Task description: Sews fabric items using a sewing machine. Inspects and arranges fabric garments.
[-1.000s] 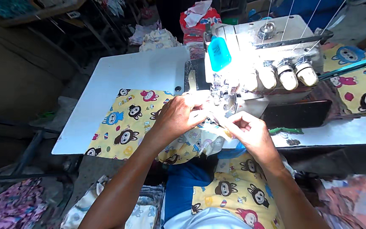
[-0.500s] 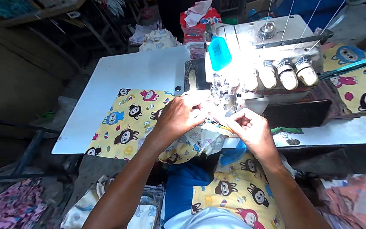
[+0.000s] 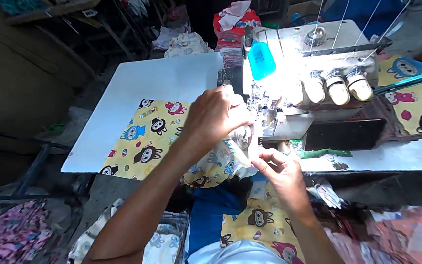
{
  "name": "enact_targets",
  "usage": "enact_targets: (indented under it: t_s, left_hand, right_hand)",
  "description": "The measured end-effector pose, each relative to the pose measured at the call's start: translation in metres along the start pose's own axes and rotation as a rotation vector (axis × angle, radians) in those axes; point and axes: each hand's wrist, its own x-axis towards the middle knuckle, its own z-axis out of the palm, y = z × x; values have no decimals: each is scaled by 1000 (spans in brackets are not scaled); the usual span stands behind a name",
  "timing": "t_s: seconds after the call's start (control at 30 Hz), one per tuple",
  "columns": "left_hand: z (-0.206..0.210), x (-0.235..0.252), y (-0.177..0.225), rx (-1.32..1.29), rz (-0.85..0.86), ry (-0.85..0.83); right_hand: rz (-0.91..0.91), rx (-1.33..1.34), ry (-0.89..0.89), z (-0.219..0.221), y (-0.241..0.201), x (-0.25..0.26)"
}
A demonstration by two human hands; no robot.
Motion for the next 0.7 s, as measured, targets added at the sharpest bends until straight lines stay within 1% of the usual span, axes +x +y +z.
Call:
enact_targets:
  t_s: [0.1, 0.2, 0.27, 0.37, 0.5, 0.57, 0.7]
  left_hand:
    - [39, -4, -3, -266, -88, 215]
    - [61, -9, -8, -289, -128, 276]
    - [58, -10, -8, -279, -138, 230]
    - [47, -8, -11, -256, -99, 140]
    - [39, -2, -13, -250, -136, 61]
    - [37, -2, -12, -249, -149, 51]
    - [41, 0, -11, -212, -120, 89]
  right_hand:
    - [-102, -36, 141, 8, 23, 2]
    - [-74, -6, 123, 5, 30, -1]
    - [-36, 71, 81, 4, 24, -4]
    - [9, 184, 26, 5, 19, -5]
    - [-19, 197, 34, 3, 24, -3]
    - [-21, 217, 41, 1, 25, -2]
    - [-16, 292, 50, 1, 24, 0]
